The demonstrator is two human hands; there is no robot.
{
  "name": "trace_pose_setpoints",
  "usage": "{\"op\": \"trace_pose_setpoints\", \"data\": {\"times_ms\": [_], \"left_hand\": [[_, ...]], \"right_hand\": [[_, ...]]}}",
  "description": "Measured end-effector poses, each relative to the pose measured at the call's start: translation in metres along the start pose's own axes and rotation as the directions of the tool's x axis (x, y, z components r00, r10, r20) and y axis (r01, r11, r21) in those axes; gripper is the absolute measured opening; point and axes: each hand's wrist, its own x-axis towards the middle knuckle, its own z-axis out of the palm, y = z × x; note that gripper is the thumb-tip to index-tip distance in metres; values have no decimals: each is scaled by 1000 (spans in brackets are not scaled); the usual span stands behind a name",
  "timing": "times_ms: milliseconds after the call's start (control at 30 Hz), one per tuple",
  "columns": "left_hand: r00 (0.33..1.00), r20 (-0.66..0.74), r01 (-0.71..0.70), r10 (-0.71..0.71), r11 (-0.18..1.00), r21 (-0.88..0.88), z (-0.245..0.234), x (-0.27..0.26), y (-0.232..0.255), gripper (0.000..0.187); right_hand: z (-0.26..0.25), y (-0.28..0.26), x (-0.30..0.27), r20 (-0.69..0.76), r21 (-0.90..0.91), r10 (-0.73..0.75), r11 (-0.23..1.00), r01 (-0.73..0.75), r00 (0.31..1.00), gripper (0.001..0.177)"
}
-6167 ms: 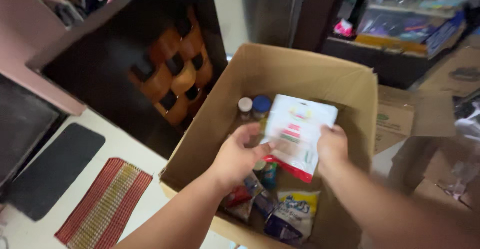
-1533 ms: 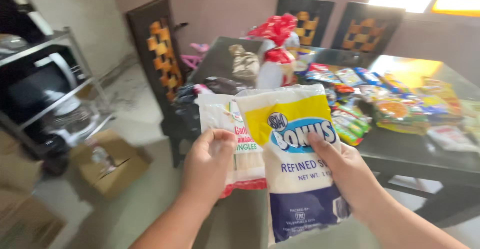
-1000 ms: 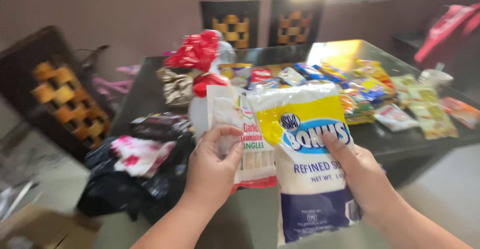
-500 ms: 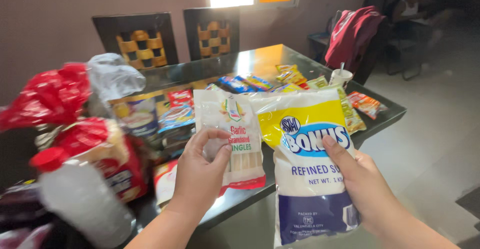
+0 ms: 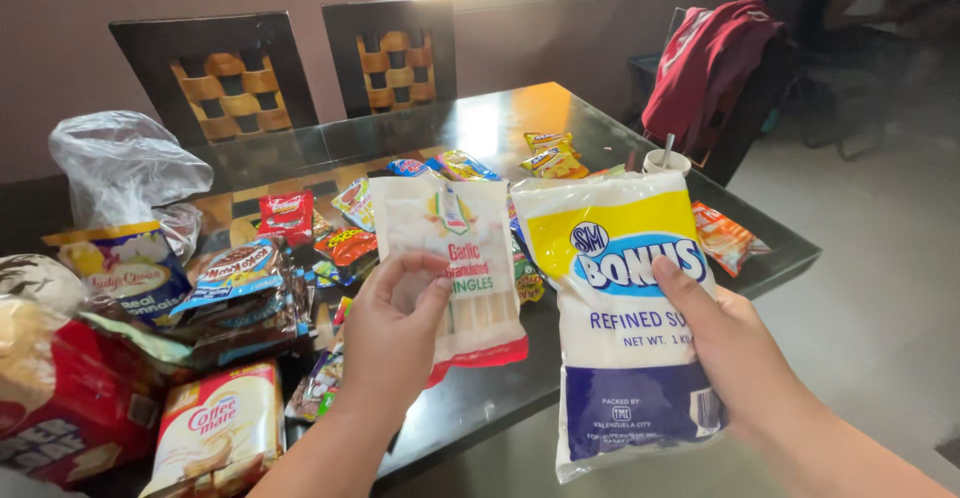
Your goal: The person sorts various snack and food packages on a table by moving them from one area of the tabletop to another and picking them up from a box to place them on the table.
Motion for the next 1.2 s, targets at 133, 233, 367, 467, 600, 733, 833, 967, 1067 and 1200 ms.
{"op": "trace_pose_setpoints", "data": {"times_ms": [133, 233, 367, 467, 600, 733, 833, 967, 1067, 1200], "left_hand": [[994, -19, 106, -107, 993, -50, 3, 24, -17, 11], [989, -60, 132, -133, 991, -17, 5, 46, -30, 11], [994, -78, 72, -72, 997, -2, 10, 80, -48, 11], [992, -91, 92, -88, 995, 39, 13, 106, -53, 11], [971, -104, 223, -214, 970, 94, 9, 133, -59, 12], [986, -153, 93, -70, 984, 151, 8, 151, -68, 12], [968, -184, 192, -171, 976, 103, 18, 160, -78, 11], [958, -226, 200, -175, 975, 95, 35, 170, -81, 12], [950, -261, 207, -172, 972, 110, 46, 184, -80, 11], [940, -270, 235, -209, 970, 66, 64, 195, -87, 11]], "right_hand": [[5, -2, 33, 48, -4, 3, 1000, -3, 999, 51], [20, -5, 62, 76, -10, -3, 1000, 4, 997, 50], [38, -10, 97, 126, -10, -23, 1000, 24, 992, 51], [45, -18, 126, 112, -9, 19, 1000, -18, 994, 50], [56, -26, 163, 126, 9, -6, 1000, 5, 992, 52], [63, -30, 215, 121, -25, 28, 999, -25, 992, 51], [64, -25, 261, 162, -38, 32, 999, -26, 986, 51], [74, -32, 339, 202, -117, 57, 993, -34, 978, 51], [88, -41, 406, 206, -174, 21, 985, 16, 978, 50], [109, -47, 496, 269, -252, -33, 962, 104, 963, 49]]}}
